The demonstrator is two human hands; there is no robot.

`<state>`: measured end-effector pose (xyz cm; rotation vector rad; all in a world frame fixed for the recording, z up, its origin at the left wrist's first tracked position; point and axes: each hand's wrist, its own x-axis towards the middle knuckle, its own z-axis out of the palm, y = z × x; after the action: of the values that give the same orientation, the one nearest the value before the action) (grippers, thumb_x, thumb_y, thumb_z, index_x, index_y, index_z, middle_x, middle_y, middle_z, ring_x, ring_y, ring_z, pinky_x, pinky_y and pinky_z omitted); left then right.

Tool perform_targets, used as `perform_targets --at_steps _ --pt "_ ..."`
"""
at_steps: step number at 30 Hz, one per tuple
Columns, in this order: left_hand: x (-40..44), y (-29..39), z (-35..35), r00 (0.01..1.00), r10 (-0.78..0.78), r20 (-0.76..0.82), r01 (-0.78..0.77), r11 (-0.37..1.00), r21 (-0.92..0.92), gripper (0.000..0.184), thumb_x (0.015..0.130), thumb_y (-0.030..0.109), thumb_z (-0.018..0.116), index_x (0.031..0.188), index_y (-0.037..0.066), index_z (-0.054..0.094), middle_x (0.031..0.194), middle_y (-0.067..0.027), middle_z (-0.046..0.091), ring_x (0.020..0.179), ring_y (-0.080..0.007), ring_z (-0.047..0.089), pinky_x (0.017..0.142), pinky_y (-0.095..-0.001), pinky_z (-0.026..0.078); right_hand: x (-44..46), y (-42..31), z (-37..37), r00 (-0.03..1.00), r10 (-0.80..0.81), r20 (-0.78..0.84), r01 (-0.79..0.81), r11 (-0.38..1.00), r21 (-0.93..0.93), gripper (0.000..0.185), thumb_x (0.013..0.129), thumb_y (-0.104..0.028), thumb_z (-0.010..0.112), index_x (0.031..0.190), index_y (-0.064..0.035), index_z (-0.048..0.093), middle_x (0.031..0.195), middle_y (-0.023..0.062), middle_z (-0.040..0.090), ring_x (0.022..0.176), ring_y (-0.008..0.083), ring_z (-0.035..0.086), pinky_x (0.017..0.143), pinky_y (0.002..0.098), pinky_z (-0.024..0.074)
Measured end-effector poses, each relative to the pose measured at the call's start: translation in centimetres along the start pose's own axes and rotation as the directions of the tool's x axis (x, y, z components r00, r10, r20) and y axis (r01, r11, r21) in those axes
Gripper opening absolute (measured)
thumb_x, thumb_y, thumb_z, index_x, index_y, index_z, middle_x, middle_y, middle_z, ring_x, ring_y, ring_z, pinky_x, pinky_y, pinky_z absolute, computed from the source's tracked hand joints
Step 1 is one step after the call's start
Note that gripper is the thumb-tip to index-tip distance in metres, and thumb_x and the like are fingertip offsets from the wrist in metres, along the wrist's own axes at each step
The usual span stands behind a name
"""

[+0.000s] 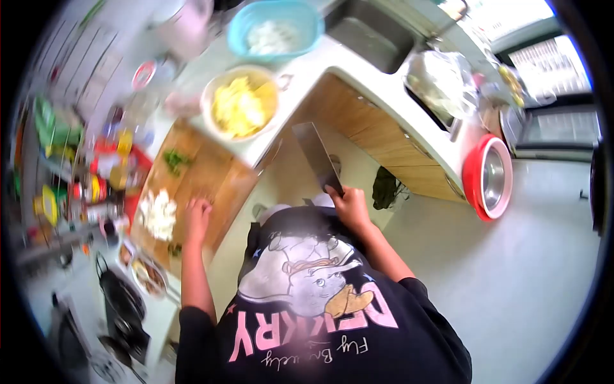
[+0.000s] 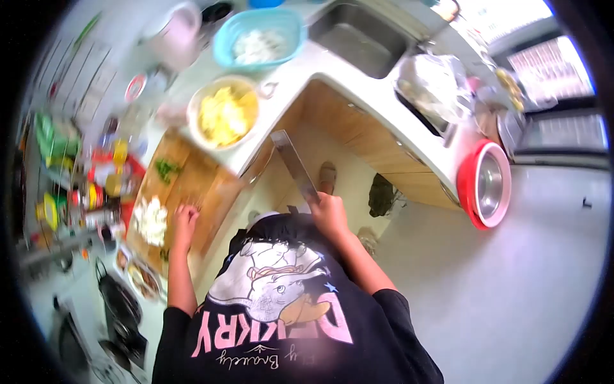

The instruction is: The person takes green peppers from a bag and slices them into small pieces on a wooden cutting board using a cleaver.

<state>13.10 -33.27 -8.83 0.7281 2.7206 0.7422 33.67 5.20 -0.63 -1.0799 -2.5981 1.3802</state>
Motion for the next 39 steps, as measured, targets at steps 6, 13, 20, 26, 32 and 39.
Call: perform_targets --at_steps 6,13,20,26,32,39 --pt "12.3 24.2 -0.1 0.999 0.017 0.047 -0.001 0.949 -0.316 0.008 0.086 0.005 0.070 0.091 0.002 0.064 0.086 -0.0039 0.056 0.073 -0.0141 0.050 0.067 -0.0278 0.043 3.6 5.7 -8.8 0.960 0.167 -0.224 -0.096 0.951 0.295 0.037 0.094 -0.028 0.065 0.081 0.0067 0.062 0.057 0.0159 0.039 0.059 0.0113 0.034 0.051 0.0372 0.0375" --pt "28.6 53.7 14.8 0.856 0.498 0.142 -0.221 0.600 -0.769 0.016 0.091 0.017 0.070 0.091 0.002 0.064 0.079 0.0016 0.061 0.074 -0.0065 0.053 0.068 -0.0247 0.045 1.7 14.2 -19.0 0.763 0.502 -0.406 -0.276 0.822 0.498 0.047 0.095 -0.034 0.068 0.069 0.0036 0.056 0.051 0.0032 0.044 0.051 0.0093 0.041 0.047 0.0343 0.0352" --pt "35.5 65.7 27.7 0.809 0.410 0.422 0.270 0.379 -0.885 0.049 0.093 0.017 0.069 0.135 0.003 0.049 0.111 -0.0075 0.070 0.096 -0.0145 0.068 0.077 -0.0281 0.052 -0.9 18.0 -22.5 0.592 0.708 -0.385 -0.240 0.610 0.755 0.043 0.096 -0.030 0.067 0.063 -0.0051 0.055 0.051 -0.0042 0.045 0.042 0.0063 0.042 0.040 0.0278 0.0308" --pt "30.9 55.7 27.3 0.760 0.407 0.508 0.114 0.685 -0.720 0.032 0.094 0.016 0.066 0.120 -0.001 0.061 0.108 -0.0104 0.071 0.095 -0.0152 0.067 0.082 -0.0293 0.053 0.0 19.3 -23.3 0.616 0.671 -0.412 -0.279 0.675 0.683 0.047 0.096 -0.032 0.067 0.062 -0.0026 0.053 0.049 -0.0040 0.043 0.044 0.0065 0.041 0.042 0.0295 0.0309" --pt "24.8 41.2 20.4 0.937 0.151 0.316 0.148 0.647 -0.748 0.021 0.097 0.013 0.062 0.110 -0.004 0.065 0.099 -0.0124 0.071 0.090 -0.0166 0.068 0.081 -0.0288 0.055 3.1 19.6 -23.1 0.732 0.578 -0.361 -0.322 0.760 0.565 0.050 0.094 -0.036 0.068 0.065 0.0016 0.053 0.051 0.0004 0.042 0.053 0.0085 0.039 0.047 0.0337 0.0337" --pt "16.7 31.7 13.2 0.979 -0.191 0.074 0.189 0.701 -0.688 0.020 0.100 0.016 0.057 0.109 -0.001 0.064 0.098 -0.0106 0.071 0.088 -0.0147 0.066 0.082 -0.0278 0.052 7.3 16.3 -23.5 0.868 0.362 -0.341 -0.217 0.893 0.395 0.041 0.095 -0.031 0.066 0.078 0.0062 0.060 0.055 0.0105 0.042 0.058 0.0097 0.037 0.052 0.0355 0.0388"
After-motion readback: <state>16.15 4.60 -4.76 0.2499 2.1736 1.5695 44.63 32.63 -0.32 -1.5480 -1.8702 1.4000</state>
